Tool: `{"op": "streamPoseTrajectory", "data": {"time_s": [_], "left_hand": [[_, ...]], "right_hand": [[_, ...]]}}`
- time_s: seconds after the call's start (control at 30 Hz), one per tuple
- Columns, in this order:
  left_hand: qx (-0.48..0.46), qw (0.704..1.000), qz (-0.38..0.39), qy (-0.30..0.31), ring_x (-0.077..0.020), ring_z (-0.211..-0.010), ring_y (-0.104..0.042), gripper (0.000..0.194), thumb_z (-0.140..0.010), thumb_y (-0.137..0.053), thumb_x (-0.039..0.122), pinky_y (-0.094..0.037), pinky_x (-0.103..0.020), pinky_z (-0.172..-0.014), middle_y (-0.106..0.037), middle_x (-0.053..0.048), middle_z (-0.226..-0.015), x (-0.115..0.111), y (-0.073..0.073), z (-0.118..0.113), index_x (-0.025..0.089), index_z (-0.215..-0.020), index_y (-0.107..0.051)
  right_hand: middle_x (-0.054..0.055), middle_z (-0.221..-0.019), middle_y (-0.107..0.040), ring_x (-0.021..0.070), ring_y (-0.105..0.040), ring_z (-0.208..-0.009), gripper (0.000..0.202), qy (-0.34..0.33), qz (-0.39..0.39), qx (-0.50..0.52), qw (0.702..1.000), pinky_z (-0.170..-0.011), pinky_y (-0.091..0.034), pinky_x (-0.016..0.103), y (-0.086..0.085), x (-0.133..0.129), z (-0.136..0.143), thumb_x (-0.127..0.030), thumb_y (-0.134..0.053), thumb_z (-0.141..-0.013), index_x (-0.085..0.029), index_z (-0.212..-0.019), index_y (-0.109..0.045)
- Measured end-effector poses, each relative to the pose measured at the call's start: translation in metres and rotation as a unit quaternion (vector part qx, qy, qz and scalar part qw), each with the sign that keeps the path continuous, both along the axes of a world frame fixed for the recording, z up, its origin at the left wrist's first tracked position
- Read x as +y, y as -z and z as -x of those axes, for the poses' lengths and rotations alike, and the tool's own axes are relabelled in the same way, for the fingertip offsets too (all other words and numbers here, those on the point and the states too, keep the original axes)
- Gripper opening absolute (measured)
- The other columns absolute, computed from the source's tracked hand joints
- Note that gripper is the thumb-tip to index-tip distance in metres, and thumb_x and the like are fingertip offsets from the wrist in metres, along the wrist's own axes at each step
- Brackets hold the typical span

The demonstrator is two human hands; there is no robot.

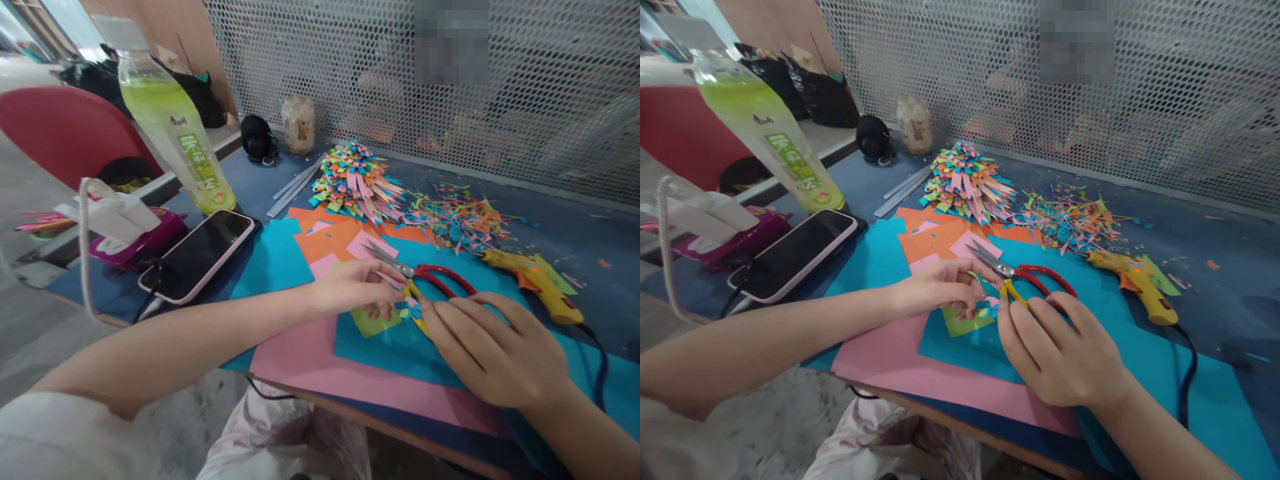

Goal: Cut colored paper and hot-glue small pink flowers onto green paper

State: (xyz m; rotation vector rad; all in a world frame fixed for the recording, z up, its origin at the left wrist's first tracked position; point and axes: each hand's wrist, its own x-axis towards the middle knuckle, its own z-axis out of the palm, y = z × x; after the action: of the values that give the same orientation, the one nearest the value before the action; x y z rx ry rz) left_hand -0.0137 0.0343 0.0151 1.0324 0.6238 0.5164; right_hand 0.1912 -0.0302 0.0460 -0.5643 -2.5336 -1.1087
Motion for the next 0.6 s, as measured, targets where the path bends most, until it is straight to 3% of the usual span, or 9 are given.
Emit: {"op": "streamPoseTrajectory", "data": {"time_s": [0.33,0.6], "left_hand": [[-0.025,0.999,-0.031,0.007,-0.0068,-0.051,-0.057,0.031,-0.071,-0.071,0.012,-0.046,-0.020,-0.051,-0.062,0.003,-0.065,-0.002,0.001,0.000,0.011,-0.100,-0.061],[-0.026,0.999,-0.038,0.008,-0.0064,-0.050,-0.057,0.032,-0.070,-0.076,0.016,-0.046,-0.019,-0.051,-0.061,0.003,-0.064,-0.003,0.001,-0.001,0.013,-0.099,-0.061]], "right_hand": [[0.006,-0.079,-0.074,0.0205,-0.064,-0.073,0.024,-0.005,0.023,-0.014,1.000,-0.071,-0.047,0.041,0.003,-0.004,0.000,-0.008,-0.049,-0.089,-0.019,-0.087,-0.071],[0.008,-0.087,-0.074,0.0233,-0.065,-0.080,0.023,0.010,0.060,0.014,0.998,-0.075,-0.047,0.044,0.015,-0.008,-0.007,-0.011,-0.051,-0.088,-0.019,-0.095,-0.071]]}}
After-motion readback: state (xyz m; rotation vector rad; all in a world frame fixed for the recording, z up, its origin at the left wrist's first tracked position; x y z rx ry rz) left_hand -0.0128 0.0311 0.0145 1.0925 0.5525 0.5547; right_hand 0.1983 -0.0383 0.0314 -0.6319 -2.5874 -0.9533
